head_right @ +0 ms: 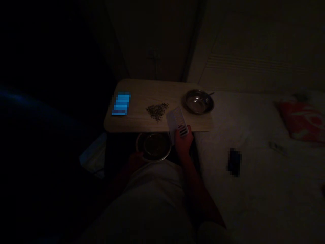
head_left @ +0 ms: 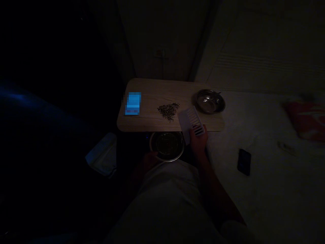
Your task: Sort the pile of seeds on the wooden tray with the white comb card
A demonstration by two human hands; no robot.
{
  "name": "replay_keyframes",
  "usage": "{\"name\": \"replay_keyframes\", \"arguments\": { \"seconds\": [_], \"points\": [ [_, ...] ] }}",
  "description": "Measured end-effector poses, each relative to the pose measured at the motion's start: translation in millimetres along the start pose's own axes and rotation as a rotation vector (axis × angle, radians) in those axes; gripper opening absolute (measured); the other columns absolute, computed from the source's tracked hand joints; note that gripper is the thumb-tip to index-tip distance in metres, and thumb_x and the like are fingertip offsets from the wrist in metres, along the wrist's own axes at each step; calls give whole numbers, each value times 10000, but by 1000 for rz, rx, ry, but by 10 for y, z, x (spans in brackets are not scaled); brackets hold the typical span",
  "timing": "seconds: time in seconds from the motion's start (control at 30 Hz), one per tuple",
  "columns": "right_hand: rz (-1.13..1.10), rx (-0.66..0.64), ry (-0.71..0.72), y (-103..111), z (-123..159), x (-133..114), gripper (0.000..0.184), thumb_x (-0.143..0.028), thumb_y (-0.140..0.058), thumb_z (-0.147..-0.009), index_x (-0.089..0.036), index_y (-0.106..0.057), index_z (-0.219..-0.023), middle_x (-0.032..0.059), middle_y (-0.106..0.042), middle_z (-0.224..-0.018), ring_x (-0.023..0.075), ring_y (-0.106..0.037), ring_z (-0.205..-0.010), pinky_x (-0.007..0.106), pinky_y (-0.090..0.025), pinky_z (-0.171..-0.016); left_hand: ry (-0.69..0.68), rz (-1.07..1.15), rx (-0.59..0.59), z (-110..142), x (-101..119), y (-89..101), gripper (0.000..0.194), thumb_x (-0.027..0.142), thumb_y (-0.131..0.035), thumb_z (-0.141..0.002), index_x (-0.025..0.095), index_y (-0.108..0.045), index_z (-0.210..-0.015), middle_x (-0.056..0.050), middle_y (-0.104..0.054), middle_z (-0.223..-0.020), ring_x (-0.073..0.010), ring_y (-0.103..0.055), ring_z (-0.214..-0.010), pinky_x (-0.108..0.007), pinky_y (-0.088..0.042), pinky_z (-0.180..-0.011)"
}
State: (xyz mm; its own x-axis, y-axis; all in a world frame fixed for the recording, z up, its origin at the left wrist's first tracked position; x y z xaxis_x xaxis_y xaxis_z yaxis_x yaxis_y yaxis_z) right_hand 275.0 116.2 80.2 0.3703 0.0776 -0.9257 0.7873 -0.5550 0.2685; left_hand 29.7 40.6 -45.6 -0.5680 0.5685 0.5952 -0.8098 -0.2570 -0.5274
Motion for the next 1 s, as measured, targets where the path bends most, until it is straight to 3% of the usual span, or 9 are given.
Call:
{"name": "replay_keyframes", "arguments": {
  "seconds": [0.1,0.23,0.43,0.63,0.83,1.0],
  "points": [
    [-18,72,-26,128,-41,80,177,-323,-675,-762,-226,-542,-824,-29,-617,-713,154,-573,-640,290,-500,-654,51,16,-62,-33,67,-125,242,280,-778,-630,210,-713,-852,-102,-772,-869,-396,-681,-1069,-495,-526,-936],
    [-55,132,-27,238,-79,126,201,-319,-699,-746,-211,-556,-837,-21,-621,-739,158,-582,-658,308,-510,-679,-6,21,-58,-24,100,-85,287,230,-776,-609,203,-713,-887,-85,-769,-844,-397,-678,-1077,-485,-514,-956],
    [-107,101,-24,151,-57,76,196,-325,-702,-757,-212,-566,-841,-17,-627,-753,159,-598,-677,303,-514,-690,-70,61,-99,8,61,26,224,158,-765,-621,242,-700,-818,-57,-770,-825,-370,-684,-1086,-480,-503,-984],
    [-65,77,27,119,-172,-23,200,-327,-701,-767,-205,-571,-857,-8,-643,-776,167,-608,-722,321,-521,-744,71,122,-252,-179,7,-87,216,200,-742,-651,185,-720,-865,-95,-782,-882,-366,-706,-1030,-498,-483,-1013],
    [-28,68,124,50,-601,-150,291,-337,-657,-791,-187,-613,-1037,68,-692,-994,216,-645,-930,425,-519,-916,111,63,-70,-275,-100,152,241,217,-758,-589,154,-719,-817,-111,-772,-809,-377,-710,-987,-496,-488,-989],
    [48,30,252,-77,-1034,-304,414,-312,-660,-768,-209,-553,-1154,99,-656,-1147,250,-623,-1059,486,-493,-987,131,-42,38,-189,-78,185,314,295,-767,-599,182,-721,-888,-111,-775,-873,-391,-702,-1004,-511,-515,-932]
  ]
}}
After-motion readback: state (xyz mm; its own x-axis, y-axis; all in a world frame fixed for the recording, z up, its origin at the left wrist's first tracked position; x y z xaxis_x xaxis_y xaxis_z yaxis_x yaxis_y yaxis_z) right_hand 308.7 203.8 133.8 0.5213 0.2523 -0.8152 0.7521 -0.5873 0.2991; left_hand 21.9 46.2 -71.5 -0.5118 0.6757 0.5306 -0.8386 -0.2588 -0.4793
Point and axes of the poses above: each hand's wrist, its own z-axis away from the middle knuckle, its own y-axis out of the back of the hand, x = y × z, the point moved 6 cm from there along -z, towards the middle knuckle
